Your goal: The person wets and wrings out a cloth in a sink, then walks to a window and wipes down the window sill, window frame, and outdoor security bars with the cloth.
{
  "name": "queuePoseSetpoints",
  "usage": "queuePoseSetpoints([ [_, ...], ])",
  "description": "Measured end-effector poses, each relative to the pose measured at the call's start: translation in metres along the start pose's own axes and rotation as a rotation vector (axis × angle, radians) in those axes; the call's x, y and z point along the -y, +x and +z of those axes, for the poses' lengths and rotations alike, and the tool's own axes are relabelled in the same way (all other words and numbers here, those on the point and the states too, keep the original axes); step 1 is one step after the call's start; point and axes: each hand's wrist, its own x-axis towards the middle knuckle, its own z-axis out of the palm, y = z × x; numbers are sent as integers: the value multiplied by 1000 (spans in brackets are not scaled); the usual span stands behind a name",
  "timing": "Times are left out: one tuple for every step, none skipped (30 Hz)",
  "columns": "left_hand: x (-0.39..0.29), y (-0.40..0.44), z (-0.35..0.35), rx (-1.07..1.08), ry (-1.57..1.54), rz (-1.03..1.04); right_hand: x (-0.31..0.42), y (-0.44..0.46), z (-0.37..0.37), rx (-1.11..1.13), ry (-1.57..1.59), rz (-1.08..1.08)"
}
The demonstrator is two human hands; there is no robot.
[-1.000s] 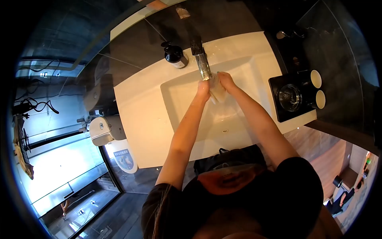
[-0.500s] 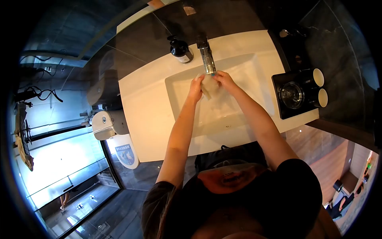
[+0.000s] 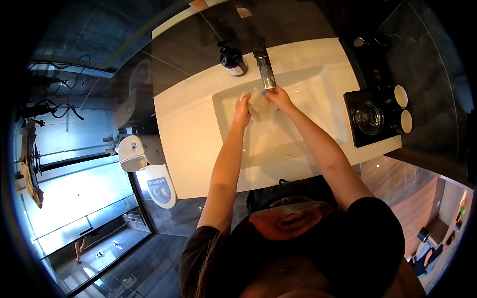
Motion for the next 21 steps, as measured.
queuePoseSetpoints([
  [1,1,1,1,14,-7,6,-3,-1,2,-52,11],
  [1,2,1,1,29,-14,11,-7,-1,5,-103,22],
  [2,3,2,2,44,-21,12,-7,-4,21,-118,7],
  [2,4,2,-8,61,-22,13,-6,-9,37,-132,-8],
  [2,4,2,-17,77,-23,14,-5,-15,53,-147,-23],
  [2,5,4,-27,94,-24,11,-3,-22,62,-167,-17],
  [2,5,6,-34,127,-23,7,0,-28,71,-188,-11],
  [2,7,9,-41,160,-21,4,2,-34,80,-208,-5],
  [1,7,12,-49,193,-20,3,2,-37,94,-247,7],
  [-1,8,16,17,262,-33,3,3,-41,108,-286,17],
  [-4,9,18,82,331,-46,2,3,-43,122,-326,28],
  [-8,10,22,147,400,-59,5,1,-43,133,-295,33],
  [-11,11,27,149,555,-85,8,0,-44,143,-265,37],
  [-14,13,32,150,709,-111,11,-1,-44,154,-235,41],
  [-15,16,34,151,864,-138,11,0,-44,131,-157,45],
  [-12,20,32,153,834,-142,10,2,-45,108,-80,49],
  [-9,24,30,156,803,-146,10,3,-46,84,-3,53],
  [-6,26,28,158,773,-150,11,2,-46,20,-109,-60],
  [-2,28,25,148,741,-130,12,0,-45,-44,-216,-173],
  [1,29,23,137,709,-109,13,-2,-45,-109,-322,-287],
  [3,30,22,126,677,-88,18,-6,-43,-80,-381,-294],
])
